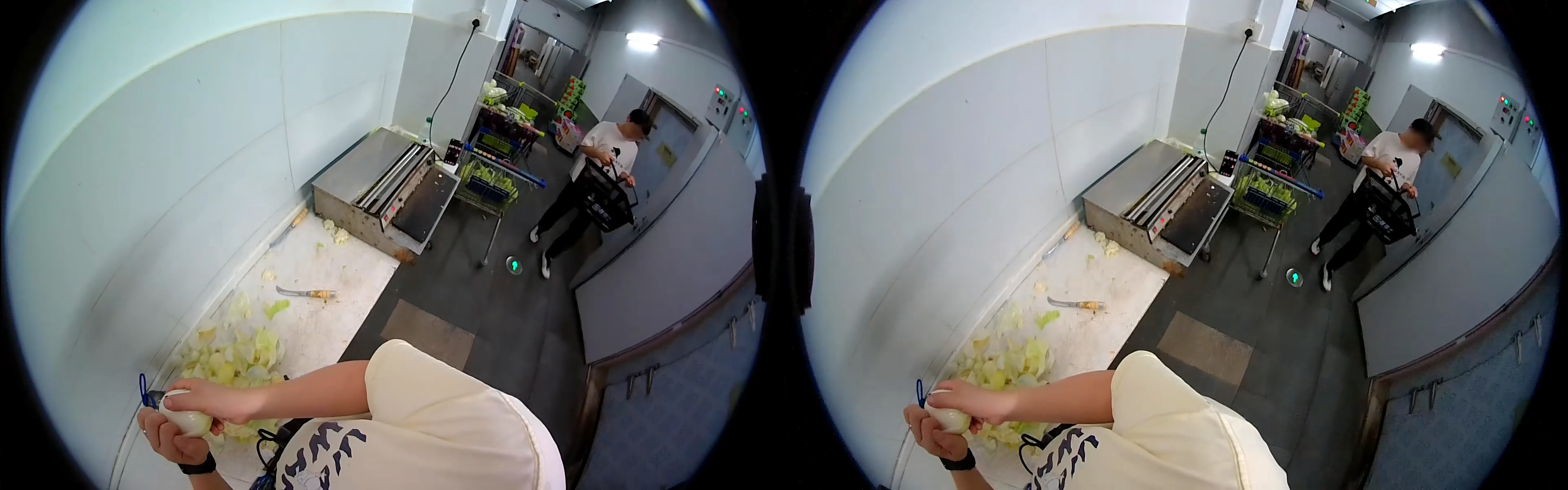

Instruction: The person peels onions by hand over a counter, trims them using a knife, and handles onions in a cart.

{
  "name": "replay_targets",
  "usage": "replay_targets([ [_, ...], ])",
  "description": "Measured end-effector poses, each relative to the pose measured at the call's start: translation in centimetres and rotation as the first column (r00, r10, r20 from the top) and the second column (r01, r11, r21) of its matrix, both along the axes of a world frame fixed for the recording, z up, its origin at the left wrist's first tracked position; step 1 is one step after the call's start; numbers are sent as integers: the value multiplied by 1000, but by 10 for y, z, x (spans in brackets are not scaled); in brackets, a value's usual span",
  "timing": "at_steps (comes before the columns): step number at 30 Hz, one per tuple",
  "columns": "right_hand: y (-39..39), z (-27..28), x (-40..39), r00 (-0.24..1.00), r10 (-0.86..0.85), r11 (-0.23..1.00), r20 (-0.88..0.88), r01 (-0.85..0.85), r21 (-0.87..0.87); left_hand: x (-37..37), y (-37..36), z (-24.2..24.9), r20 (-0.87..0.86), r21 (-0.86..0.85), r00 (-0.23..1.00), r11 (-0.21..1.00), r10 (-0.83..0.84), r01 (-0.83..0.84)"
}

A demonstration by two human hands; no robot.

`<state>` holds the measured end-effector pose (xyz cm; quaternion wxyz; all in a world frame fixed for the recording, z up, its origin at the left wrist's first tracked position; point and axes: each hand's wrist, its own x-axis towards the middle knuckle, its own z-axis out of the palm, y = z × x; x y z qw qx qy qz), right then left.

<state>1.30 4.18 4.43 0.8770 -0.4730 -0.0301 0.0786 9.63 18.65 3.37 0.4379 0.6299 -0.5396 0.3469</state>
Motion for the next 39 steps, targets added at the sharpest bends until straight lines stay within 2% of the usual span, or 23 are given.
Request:
replay_targets([
  [2, 1, 4, -1, 999, -20, 999, 38, 19, 33, -11, -7, 15, 49, -91, 999, 996, 22, -17],
  [4, 8, 4, 2, 999, -3, 996, 45, -1, 90, -4, 2, 8, 30, -105, 999, 993, -43, 46],
  [5, 15, -13, 9, 999, 37, 990, 28, -41, 133, -5, 11, 8, 87, -63, 996, 998, 21, -15],
  [6, 20, -21, 9, 997, 73, 985, 13, -75, 153, -2, 18, -4, 132, -120, 991, 993, 30, -14],
  [10, 16, -18, -9, 987, 76, 977, -142, -46, 206, -16, 8, 25, 118, -110, 992, 992, -54, 68],
  [12, 17, -15, -12, 966, 75, 939, -247, 15, 344, -10, 8, 31, 135, -118, 989, 990, -67, 83],
  [14, 18, -31, -3, 986, 109, 869, -127, -33, 494, 5, 13, 28, 108, -93, 990, 991, -87, 97],
  [15, 29, -28, -13, 992, 98, 837, -81, -38, 546, -8, 22, 34, 106, -100, 994, 994, -26, 37],
  [17, 32, -31, -13, 1000, -9, 783, -11, 13, 622, -7, 17, 30, 97, -151, 995, 989, 22, -7],
  [19, 38, -21, -8, 949, -277, 916, 153, 213, 340, -12, 16, 42, 204, -96, 976, 994, 69, -50],
  [20, 39, -16, -6, 888, -381, 921, 257, 338, 195, -12, 16, 46, 252, -72, 964, 995, 87, -71],
  [21, 33, -14, -6, 900, -347, 937, 263, 323, 131, -11, 18, 47, 273, -54, 956, 994, 109, -98],
  [24, 33, 4, -5, 897, -442, 837, -24, 422, 348, -6, 25, 42, 278, -22, 956, 995, 97, -94],
  [25, 27, -5, 5, 900, -427, 783, -84, 414, 464, -4, 29, 38, 231, -13, 963, 990, 137, -138],
  [28, 3, -7, 18, 920, -347, 739, -180, 386, 552, 14, 37, 14, 79, 16, 961, 964, 263, -265],
  [30, 0, -4, 18, 929, -334, 773, -160, 367, 518, 38, 28, 6, -49, 27, 934, 935, 354, -353],
  [33, -7, -13, 18, 938, -302, 779, -170, 346, 523, 63, 7, -1, -4, 228, 833, 812, 553, -537],
  [35, -4, -6, 17, 920, -318, 768, -230, 392, 507, 68, 3, -5, 5, 316, 870, 825, 493, -469],
  [36, -5, -6, 16, 928, -316, 799, -196, 372, 472, 68, 1, -3, 9, 362, 888, 826, 460, -432],
  [39, -6, -3, 13, 939, -324, 863, -120, 345, 368, 51, -7, 6, -185, 163, 942, 954, 281, -253],
])
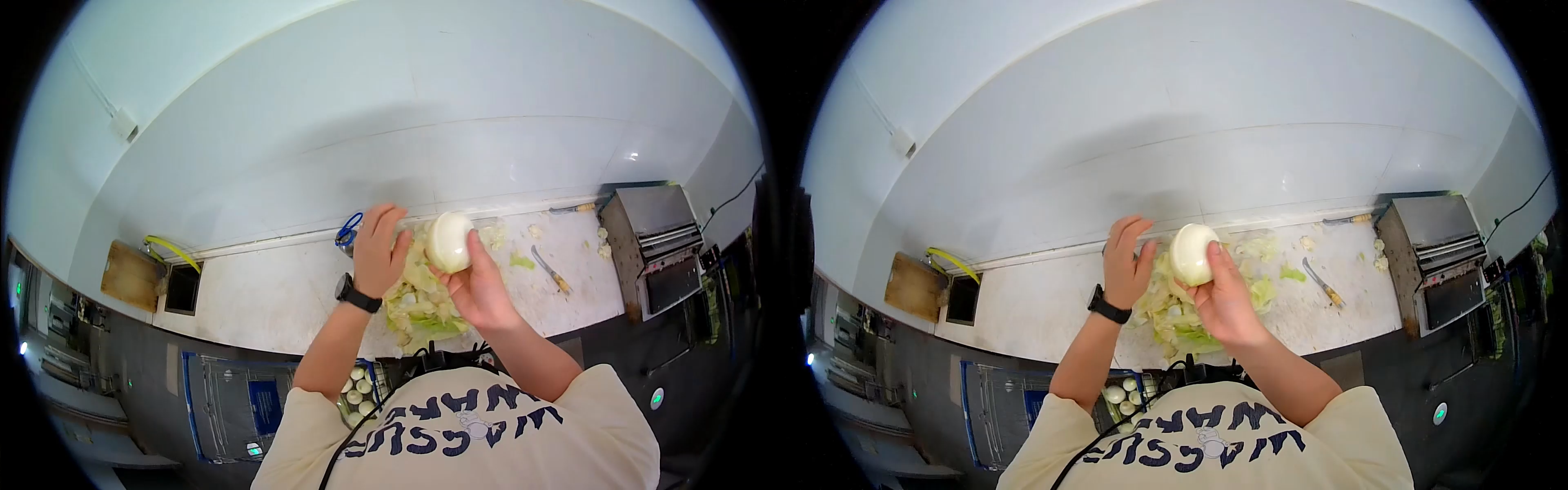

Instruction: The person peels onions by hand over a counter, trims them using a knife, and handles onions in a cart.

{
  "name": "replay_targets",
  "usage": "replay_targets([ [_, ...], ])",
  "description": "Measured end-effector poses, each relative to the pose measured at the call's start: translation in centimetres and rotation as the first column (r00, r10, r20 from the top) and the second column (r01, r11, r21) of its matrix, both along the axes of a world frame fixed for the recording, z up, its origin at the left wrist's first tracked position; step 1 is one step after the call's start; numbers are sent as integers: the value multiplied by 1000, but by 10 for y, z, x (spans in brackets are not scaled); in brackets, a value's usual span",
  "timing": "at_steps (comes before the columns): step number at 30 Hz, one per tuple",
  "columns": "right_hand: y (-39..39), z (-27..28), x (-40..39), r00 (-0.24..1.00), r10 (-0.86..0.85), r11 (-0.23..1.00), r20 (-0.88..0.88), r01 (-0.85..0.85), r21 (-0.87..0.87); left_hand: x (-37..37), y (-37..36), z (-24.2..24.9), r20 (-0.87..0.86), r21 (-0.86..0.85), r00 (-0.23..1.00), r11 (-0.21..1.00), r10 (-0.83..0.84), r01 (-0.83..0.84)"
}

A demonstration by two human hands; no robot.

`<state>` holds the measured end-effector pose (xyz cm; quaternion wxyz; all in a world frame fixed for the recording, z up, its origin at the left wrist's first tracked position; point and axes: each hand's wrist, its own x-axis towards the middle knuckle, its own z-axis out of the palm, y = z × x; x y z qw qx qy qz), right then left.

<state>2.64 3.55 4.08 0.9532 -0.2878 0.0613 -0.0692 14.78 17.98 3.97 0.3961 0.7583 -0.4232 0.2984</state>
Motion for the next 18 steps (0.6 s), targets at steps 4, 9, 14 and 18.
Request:
replay_targets([
  [4, 4, -1, -5, 1000, 23, 992, -21, -25, -126, -28, -8, 18, 342, 49, 869, 931, -357, 363],
  [9, 6, 4, -7, 985, 165, 906, -59, -175, -385, -33, -2, 12, 433, -40, 828, 910, -356, 413],
  [14, 6, 18, -14, 970, 226, 889, -84, -241, -390, -41, 0, 19, 514, -19, 772, 894, -375, 448],
  [18, 9, 12, -9, 976, 206, 896, -71, -218, -387, -44, -3, 28, 521, 46, 766, 908, -377, 416],
])
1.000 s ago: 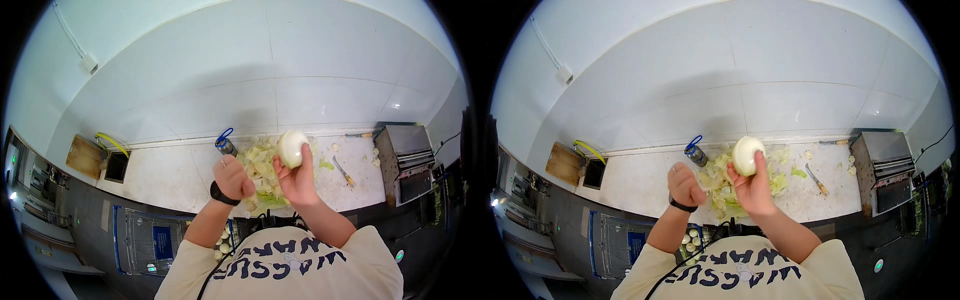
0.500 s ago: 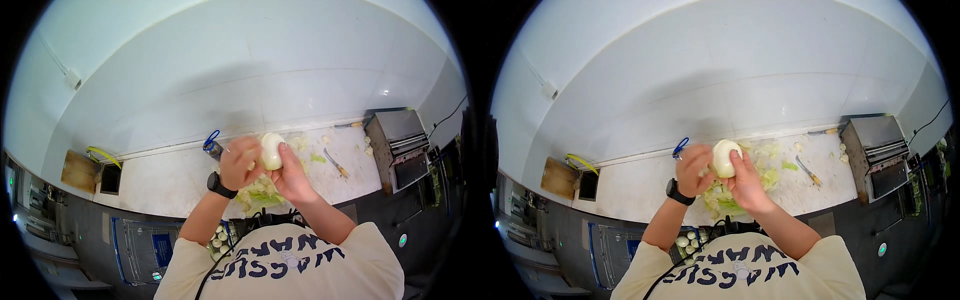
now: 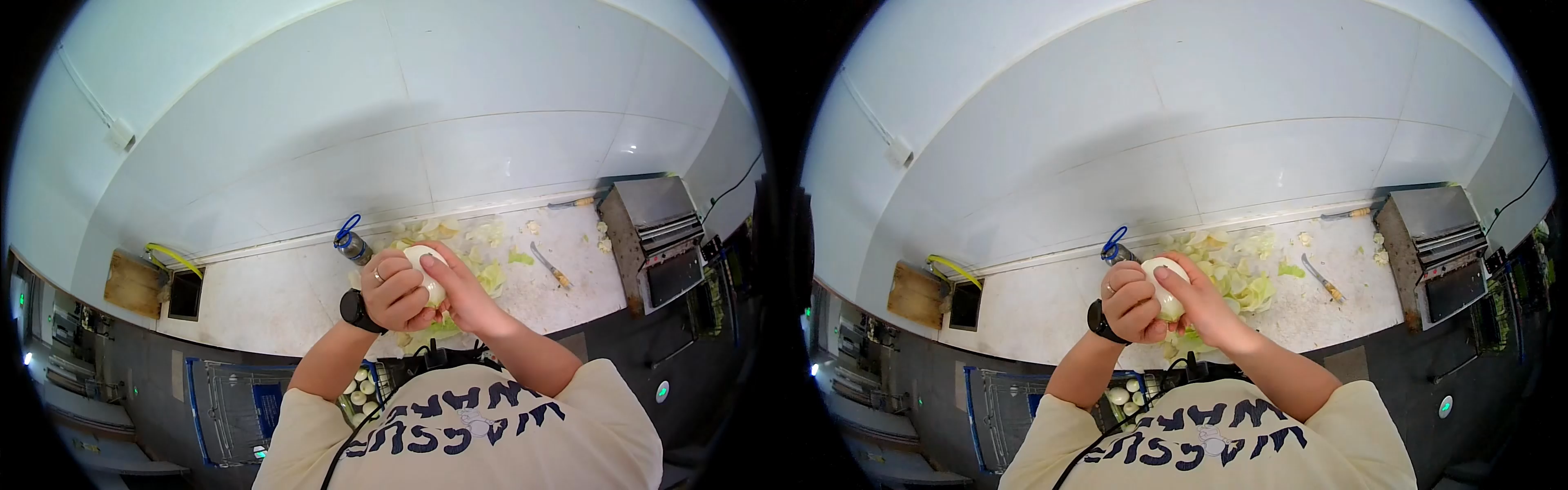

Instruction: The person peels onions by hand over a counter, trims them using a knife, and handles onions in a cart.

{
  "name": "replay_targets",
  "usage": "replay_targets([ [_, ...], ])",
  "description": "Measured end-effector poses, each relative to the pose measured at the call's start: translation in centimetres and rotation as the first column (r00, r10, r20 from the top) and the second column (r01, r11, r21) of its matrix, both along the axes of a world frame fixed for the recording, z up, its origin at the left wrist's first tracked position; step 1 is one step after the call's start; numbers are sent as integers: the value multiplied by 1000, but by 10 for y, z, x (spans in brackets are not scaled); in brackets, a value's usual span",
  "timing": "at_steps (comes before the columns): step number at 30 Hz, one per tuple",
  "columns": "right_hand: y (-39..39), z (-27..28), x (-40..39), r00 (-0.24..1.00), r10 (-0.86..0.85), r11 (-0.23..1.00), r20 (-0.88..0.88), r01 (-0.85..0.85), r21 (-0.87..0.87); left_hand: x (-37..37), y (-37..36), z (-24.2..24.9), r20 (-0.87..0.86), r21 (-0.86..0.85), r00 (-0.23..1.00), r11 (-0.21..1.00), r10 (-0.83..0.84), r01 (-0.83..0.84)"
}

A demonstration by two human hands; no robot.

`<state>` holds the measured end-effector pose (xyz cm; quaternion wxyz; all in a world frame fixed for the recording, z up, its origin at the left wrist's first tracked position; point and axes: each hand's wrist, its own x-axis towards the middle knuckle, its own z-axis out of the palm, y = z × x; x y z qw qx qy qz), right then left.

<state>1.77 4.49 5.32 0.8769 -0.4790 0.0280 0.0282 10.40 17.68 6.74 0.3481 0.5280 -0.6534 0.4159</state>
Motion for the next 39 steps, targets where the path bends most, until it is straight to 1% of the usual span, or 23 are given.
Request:
replay_targets([
  [3, 2, -6, 2, 1000, 1, 1000, -15, 0, 30, -3, 0, 5, -27, 64, 1000, 998, -16, 18],
  [5, 5, -13, 2, 1000, -11, 999, -14, 11, 37, -4, 2, 5, -16, 85, 999, 995, -48, 49],
  [8, 6, -7, -4, 999, 25, 1000, -33, -26, -14, -8, 7, 5, 12, 88, 997, 994, -70, 69],
  [11, 11, -8, -7, 996, 46, 999, 81, -46, 5, -13, 12, 3, 37, 71, 996, 994, -84, 82],
  [15, 8, -2, -12, 988, 132, 990, 76, -135, 41, -20, 15, 10, 25, 64, 994, 992, -107, 106],
  [17, 4, 3, -17, 985, 163, 985, 50, -166, 49, -24, 14, 14, -32, 50, 988, 987, -150, 151],
  [18, 4, 4, -18, 982, 185, 977, 42, -189, 103, -25, 15, 15, -60, 44, 984, 984, -170, 173],
  [20, 3, 5, -20, 973, 230, 950, 33, -231, 211, -28, 15, 17, -176, -26, 957, 973, -232, 231],
  [21, 3, 4, -19, 968, 246, 945, 48, -250, 211, -30, 15, 17, -232, -64, 937, 965, -263, 255],
  [24, 2, -3, -16, 945, 307, 919, 115, -326, 221, -40, 16, 21, -459, -260, 799, 919, -387, 295],
  [26, 1, -6, -15, 914, 359, 888, 190, -397, 233, -37, 21, 25, -589, -439, 585, 828, -558, 347],
  [27, 1, -8, -16, 909, 362, 884, 205, -405, 234, -34, 22, 27, -623, -530, 458, 773, -634, 349],
  [28, 1, -10, -17, 904, 365, 880, 221, -413, 235, -29, 18, 25, -609, -612, 423, 737, -671, 287],
  [31, -1, -15, -19, 900, 333, 888, 280, -400, 228, 10, 32, 7, -563, -751, 216, 603, -797, 269],
  [32, -3, -16, -19, 900, 315, 893, 303, -389, 226, 24, 30, 3, -703, -572, 458, 815, -544, 92],
  [33, -4, -15, -19, 910, 284, 908, 301, -356, 220, 39, 27, -1, -761, -367, 615, 919, -206, -146],
  [34, -6, -11, -20, 920, 253, 921, 298, -323, 216, 50, 25, -7, -729, -165, 664, 898, 167, -407],
  [35, -7, -10, -21, 929, 222, 933, 295, -290, 212, 60, 24, -15, -628, -30, 689, 873, 362, -486],
  [36, -9, -13, -19, 930, 201, 944, 307, -268, 194, 67, 22, -19, -490, 90, 688, 816, 536, -571],
  [37, -10, -20, -15, 930, 179, 954, 322, -244, 176, 72, 21, -23, -322, 188, 661, 730, 678, -657],
  [38, -11, -23, -12, 928, 154, 963, 338, -218, 158, 71, 22, -26, -420, 245, 629, 749, 655, -616],
  [39, -13, -23, -11, 941, 144, 963, 305, -204, 174, 69, 21, -23, -590, 314, 499, 750, 635, -583],
])
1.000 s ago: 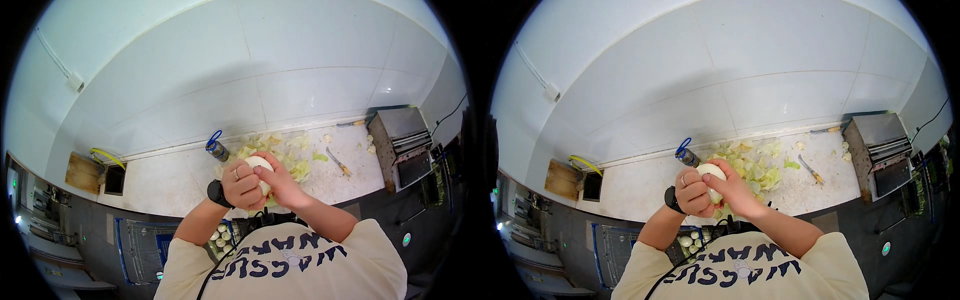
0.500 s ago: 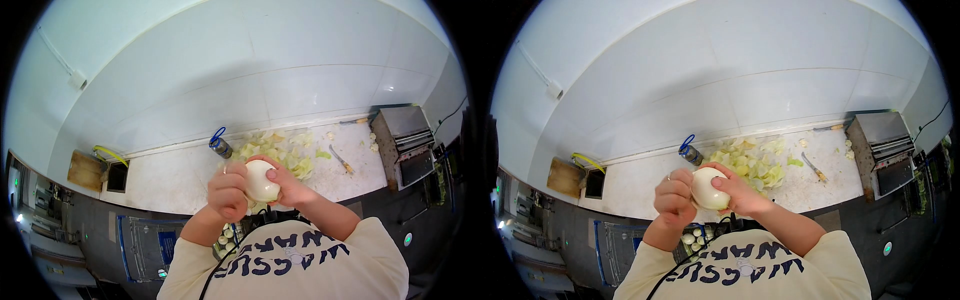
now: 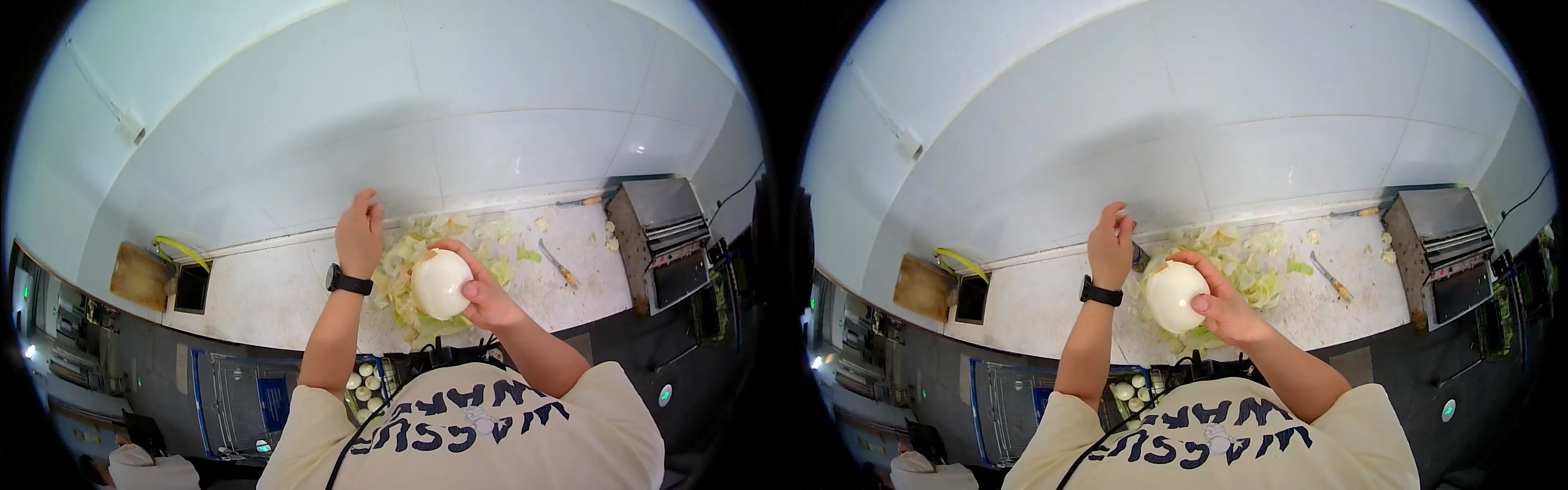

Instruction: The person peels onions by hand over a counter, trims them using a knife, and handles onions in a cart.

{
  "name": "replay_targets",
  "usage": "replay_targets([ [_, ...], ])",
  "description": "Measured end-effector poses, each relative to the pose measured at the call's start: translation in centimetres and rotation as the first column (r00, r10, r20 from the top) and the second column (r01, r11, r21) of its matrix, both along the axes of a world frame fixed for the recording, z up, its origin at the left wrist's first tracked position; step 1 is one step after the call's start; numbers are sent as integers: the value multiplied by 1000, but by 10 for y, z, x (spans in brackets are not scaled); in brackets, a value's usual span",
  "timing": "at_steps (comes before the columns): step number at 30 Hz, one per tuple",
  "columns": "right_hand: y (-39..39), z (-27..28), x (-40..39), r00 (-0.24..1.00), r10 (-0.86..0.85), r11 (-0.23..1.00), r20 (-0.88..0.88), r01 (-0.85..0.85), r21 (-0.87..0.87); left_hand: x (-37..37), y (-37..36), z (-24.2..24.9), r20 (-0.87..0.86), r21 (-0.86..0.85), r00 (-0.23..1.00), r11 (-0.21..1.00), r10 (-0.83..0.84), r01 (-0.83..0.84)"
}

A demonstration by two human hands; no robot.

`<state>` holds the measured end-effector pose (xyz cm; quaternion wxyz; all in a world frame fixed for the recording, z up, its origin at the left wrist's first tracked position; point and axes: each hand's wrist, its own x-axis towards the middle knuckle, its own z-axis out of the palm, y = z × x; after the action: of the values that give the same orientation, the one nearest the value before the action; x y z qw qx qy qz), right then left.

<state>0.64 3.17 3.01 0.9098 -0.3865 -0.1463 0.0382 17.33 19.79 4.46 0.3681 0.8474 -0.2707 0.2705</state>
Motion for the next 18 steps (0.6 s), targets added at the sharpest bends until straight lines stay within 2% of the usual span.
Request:
replay_targets([
  [2, -2, -2, -3, 997, -14, 1000, -78, 16, 18, -7, -2, 7, -420, -132, 907, 986, 36, -100],
  [5, -5, -3, -3, 988, -38, 999, -147, 37, -6, -4, 2, 9, -266, -75, 964, 996, 25, -47],
  [8, -7, 4, -3, 983, -112, 962, -143, 71, -264, 26, 7, -25, -213, -179, 966, 978, -144, 107],
  [11, -2, 0, 6, 934, -352, 789, -62, 260, -557, -8, -7, -2, 22, -189, 977, 958, -214, 215],
  [14, -6, -20, 14, 869, -493, 656, 34, 397, -642, -61, 1, 37, -243, -147, 789, 825, -565, 546],
  [17, -9, -11, 10, 831, -538, 513, 142, 457, -727, -80, 0, 38, -272, -15, 761, 794, -589, 608],
  [18, -8, -8, 9, 829, -540, 487, 147, 449, -749, -82, 1, 35, -293, -22, 761, 799, -579, 600],
])
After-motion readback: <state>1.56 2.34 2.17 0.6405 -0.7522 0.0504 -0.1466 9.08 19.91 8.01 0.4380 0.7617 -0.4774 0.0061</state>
